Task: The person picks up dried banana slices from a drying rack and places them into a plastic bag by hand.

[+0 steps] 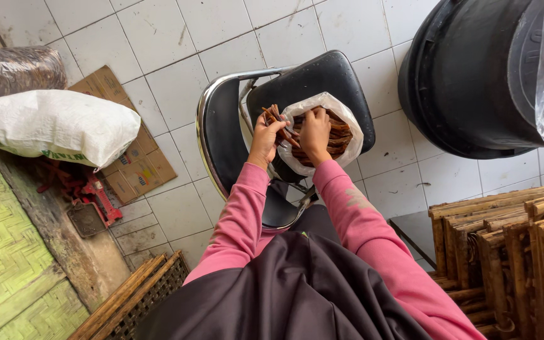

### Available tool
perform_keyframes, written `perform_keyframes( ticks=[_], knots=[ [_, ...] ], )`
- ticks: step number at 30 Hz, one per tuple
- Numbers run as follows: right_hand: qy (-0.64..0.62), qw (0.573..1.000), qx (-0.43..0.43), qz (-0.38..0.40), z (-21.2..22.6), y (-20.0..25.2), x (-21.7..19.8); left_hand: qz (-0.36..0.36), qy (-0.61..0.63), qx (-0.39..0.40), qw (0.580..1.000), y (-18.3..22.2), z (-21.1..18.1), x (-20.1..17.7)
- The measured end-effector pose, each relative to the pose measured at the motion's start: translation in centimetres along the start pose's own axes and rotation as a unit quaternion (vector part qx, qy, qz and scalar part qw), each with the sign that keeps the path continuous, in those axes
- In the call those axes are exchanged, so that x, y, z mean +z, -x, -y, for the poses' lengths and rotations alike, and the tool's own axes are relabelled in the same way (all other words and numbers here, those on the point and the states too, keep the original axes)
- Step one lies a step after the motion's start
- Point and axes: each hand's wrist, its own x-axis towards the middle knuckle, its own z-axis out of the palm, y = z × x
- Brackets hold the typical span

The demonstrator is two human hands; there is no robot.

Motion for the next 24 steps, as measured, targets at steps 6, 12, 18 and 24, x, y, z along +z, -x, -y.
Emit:
perform_keyframes(
  ticks=[6,12,18,24],
  knots=[
    [0.057,0.998,-0.014,-0.021,-1.8,0.1,-0.4,-0.018,-0.026,0.025,0.999,0.7,1.2,-0.7],
    [-0.049,0.996,0.032,0.07,-1.1,-1.4,-2.5,0.005,-0.009,0.054,0.999,1.4,2.7,-0.8],
    [-0.567,0.774,0.11,0.261,1.5,1.2,-7.9,0.036,-0.033,0.073,0.996,1.5,3.0,-0.7],
    [-0.547,0.811,0.154,0.138,0.3,0.9,-9.4,0.025,0.02,0.034,0.999,1.9,2.0,0.2]
  ],
)
